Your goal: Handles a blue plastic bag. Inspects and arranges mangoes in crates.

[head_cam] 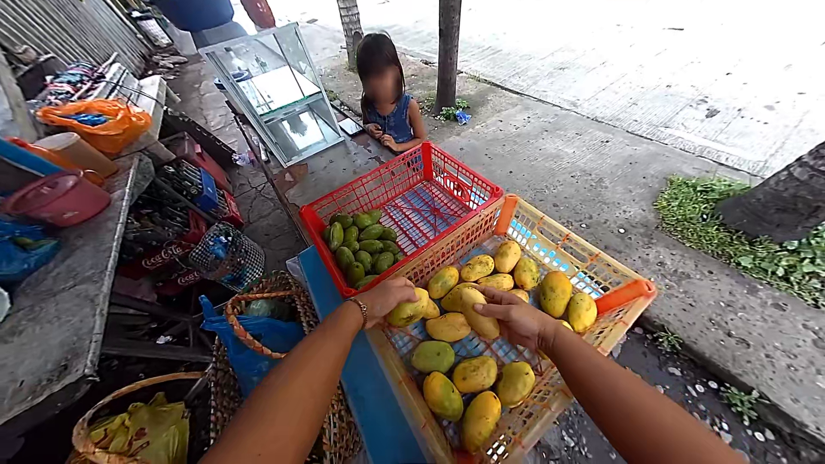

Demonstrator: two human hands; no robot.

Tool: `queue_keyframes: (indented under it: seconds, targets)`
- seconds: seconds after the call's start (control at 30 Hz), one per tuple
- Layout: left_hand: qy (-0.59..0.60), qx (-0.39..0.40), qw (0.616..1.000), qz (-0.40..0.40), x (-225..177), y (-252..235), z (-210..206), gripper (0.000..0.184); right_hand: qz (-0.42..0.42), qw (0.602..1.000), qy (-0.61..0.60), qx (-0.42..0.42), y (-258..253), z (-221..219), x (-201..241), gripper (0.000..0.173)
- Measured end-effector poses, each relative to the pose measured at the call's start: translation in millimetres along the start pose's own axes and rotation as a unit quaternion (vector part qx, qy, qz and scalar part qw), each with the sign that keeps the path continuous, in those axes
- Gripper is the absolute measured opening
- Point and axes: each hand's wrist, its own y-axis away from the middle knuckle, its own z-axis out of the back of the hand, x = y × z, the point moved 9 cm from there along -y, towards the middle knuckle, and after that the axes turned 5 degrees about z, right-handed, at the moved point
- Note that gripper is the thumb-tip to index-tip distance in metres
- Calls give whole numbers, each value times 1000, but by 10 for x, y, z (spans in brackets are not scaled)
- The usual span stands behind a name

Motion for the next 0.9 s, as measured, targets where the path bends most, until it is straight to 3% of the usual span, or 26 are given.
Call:
queue_keyframes:
  seconds: [0.07,0.13,0.23,0.33,0.5,0.8,0.9]
  targets:
    - [-177,-33,984,-7,-80,-30,-60,49,6,999,34,-19,-10,37,5,57]
    - [-324,-64,944,22,-94,-51,-184,65,11,998,51,-24,-19,58,17,64]
    - [-436,-108,888,99,22,-121,-344,83,23,998,61,-20,-15,60,43,68]
    - [-463,-143,862,146,69,-165,-422,85,31,997,69,-14,-10,60,56,68]
    - [-504,-173,836,128,69,-285,-469,78,42,997,61,-22,-14,81,79,67]
    - [-469,-142,863,120,127,-345,-428,95,56,996,42,-57,7,107,141,69]
    - [-469,-112,867,123,122,-356,-397,103,71,983,158,-52,-30,105,161,77]
